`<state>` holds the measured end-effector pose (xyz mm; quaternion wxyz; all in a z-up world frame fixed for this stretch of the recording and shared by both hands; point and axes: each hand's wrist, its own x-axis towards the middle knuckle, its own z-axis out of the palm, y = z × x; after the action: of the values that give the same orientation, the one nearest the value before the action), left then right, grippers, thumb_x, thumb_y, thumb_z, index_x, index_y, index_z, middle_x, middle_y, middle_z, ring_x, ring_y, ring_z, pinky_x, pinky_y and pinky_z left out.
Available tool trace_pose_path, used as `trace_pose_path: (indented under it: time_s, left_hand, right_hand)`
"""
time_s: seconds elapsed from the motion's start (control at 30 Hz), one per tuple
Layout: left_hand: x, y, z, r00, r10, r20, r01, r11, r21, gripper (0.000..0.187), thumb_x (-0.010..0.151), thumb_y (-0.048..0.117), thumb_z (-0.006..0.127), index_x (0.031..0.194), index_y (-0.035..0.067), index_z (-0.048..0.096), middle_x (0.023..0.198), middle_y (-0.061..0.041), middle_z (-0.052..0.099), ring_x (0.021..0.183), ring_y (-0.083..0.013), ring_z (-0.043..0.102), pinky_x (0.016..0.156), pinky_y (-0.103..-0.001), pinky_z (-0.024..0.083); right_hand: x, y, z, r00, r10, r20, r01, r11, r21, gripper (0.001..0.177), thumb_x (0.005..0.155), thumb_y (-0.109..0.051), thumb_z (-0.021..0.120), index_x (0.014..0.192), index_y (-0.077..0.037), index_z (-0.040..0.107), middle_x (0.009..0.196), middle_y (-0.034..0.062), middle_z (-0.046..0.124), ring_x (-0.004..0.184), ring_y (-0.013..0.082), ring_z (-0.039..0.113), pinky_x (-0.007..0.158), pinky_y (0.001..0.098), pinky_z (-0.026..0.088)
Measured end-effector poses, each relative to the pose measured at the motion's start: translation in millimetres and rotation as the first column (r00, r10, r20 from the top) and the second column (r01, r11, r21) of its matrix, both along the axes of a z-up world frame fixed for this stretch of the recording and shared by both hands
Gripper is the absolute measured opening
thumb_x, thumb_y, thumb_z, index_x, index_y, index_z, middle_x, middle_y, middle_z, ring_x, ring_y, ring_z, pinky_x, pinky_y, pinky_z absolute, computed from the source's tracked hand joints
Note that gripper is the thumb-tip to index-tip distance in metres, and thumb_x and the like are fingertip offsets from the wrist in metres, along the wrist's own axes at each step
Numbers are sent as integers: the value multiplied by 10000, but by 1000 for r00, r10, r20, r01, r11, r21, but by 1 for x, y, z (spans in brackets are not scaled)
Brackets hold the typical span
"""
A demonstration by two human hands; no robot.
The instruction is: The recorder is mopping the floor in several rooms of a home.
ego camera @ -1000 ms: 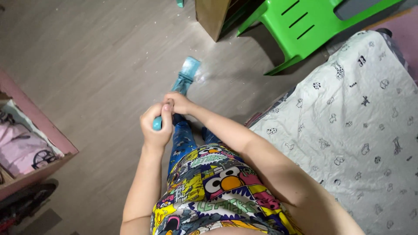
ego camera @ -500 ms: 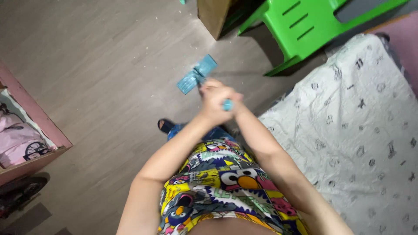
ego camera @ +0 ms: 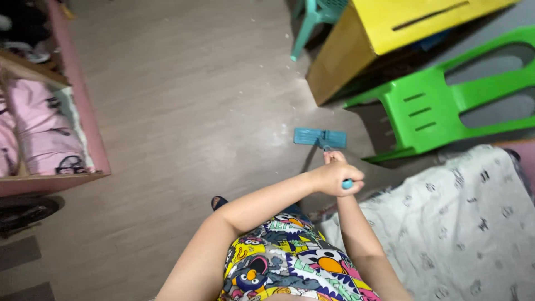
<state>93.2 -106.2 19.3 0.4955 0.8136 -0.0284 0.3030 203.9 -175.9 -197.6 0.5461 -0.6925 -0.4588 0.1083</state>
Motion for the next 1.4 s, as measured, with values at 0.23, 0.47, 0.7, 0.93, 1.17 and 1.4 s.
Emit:
trace_pose_path:
  time_s: [0.23,0.47,0.7,0.93,1.17,1.4]
  left_hand:
    - [-188,68,34,976,203,-74,-204,979,-7,195,873,131,684,734,72,561,718,-111,551,748,-287,565,743,-430,442]
    - [-376,106,54,828,531,-180,-555,822,-130,122,888,50,663,791,27,592,766,-138,616,704,-298,618,665,-400,502]
    - [-454,97,25,568,773,-284,-781,615,110,191,873,78,708,743,25,579,707,-166,613,682,-368,619,663,-448,491]
    - [-457,119,16,425,894,-140,-877,445,179,128,840,82,718,772,29,623,753,-150,662,715,-347,657,687,-437,522]
    - [-372,146,17,421,900,-112,-900,430,72,177,870,65,741,767,24,603,745,-139,646,709,-321,653,677,-411,517]
    - [-233,187,16,594,804,-10,-804,594,-38,74,869,74,730,847,29,676,791,-129,675,740,-284,677,713,-388,532]
  right_hand:
    - [-170,82,41,917,279,-286,-272,960,65,103,931,-39,686,876,-54,599,853,45,579,822,178,604,725,326,521]
    - [-354,184,-15,769,636,-55,-633,771,63,133,825,-171,756,861,-119,639,880,32,660,891,202,614,783,375,491]
    - [-509,224,17,178,937,-300,-837,305,455,245,977,-34,674,1187,-66,554,1104,103,593,1007,154,632,826,341,560]
    - [-516,265,28,-54,933,-356,-959,51,278,196,956,-22,701,1099,-46,569,1020,85,585,903,151,638,761,318,557]
    - [-403,306,-6,149,989,-6,-989,149,3,140,853,-128,706,956,-87,621,868,60,677,851,265,653,736,390,543]
    - [-205,314,88,313,950,16,-949,313,-43,239,835,-321,641,900,-91,623,872,68,668,877,292,641,798,388,487]
